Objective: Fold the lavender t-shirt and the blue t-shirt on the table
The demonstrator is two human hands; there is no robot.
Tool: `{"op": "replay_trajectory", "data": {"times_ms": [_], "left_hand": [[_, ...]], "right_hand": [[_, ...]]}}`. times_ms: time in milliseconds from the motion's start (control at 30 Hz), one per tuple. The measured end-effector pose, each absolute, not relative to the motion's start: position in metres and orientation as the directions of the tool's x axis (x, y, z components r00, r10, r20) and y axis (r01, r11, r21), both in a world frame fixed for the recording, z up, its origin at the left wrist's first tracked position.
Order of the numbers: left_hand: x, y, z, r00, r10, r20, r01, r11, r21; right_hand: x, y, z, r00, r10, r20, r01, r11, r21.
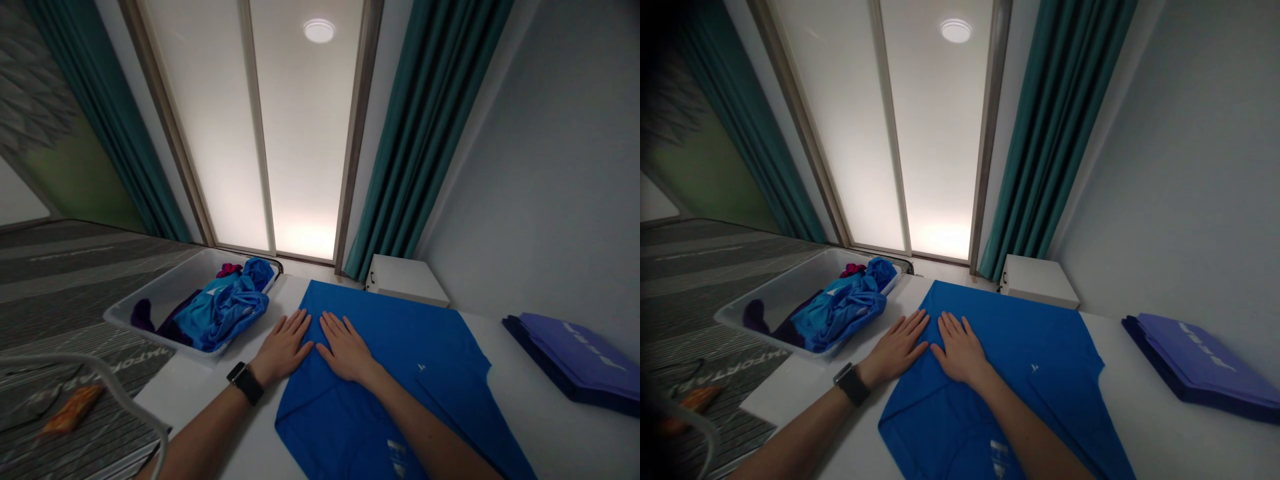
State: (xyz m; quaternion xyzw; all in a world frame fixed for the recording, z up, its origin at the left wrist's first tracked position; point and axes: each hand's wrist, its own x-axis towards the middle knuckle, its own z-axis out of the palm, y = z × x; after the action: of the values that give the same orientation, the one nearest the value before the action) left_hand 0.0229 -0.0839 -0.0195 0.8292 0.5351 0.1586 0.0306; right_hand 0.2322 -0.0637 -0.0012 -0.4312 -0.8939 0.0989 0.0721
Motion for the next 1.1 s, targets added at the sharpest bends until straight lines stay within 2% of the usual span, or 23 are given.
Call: {"op": "replay_trajectory", "data": {"times_ms": [333, 500, 900, 1100], "left_hand": [[0.001, -0.116, -0.012, 0.444, 0.869, 0.217, 0.869, -0.477, 0.130], [-0.003, -0.129, -0.004, 0.468, 0.873, 0.139, 0.872, -0.482, 0.088], [0.002, -0.153, 0.015, 0.629, 0.773, 0.080, 0.768, -0.634, 0.090], [-0.004, -0.151, 0.009, 0.561, 0.816, 0.139, 0.797, -0.578, 0.177]], "right_hand": [[0.232, -0.065, 0.003, -0.620, 0.785, 0.017, 0.756, 0.603, -0.254], [0.233, -0.066, 0.003, -0.619, 0.786, 0.010, 0.760, 0.601, -0.247], [0.234, -0.065, 0.002, -0.627, 0.779, 0.021, 0.750, 0.611, -0.255], [0.242, -0.061, 0.008, -0.649, 0.761, -0.008, 0.713, 0.605, -0.355]]}}
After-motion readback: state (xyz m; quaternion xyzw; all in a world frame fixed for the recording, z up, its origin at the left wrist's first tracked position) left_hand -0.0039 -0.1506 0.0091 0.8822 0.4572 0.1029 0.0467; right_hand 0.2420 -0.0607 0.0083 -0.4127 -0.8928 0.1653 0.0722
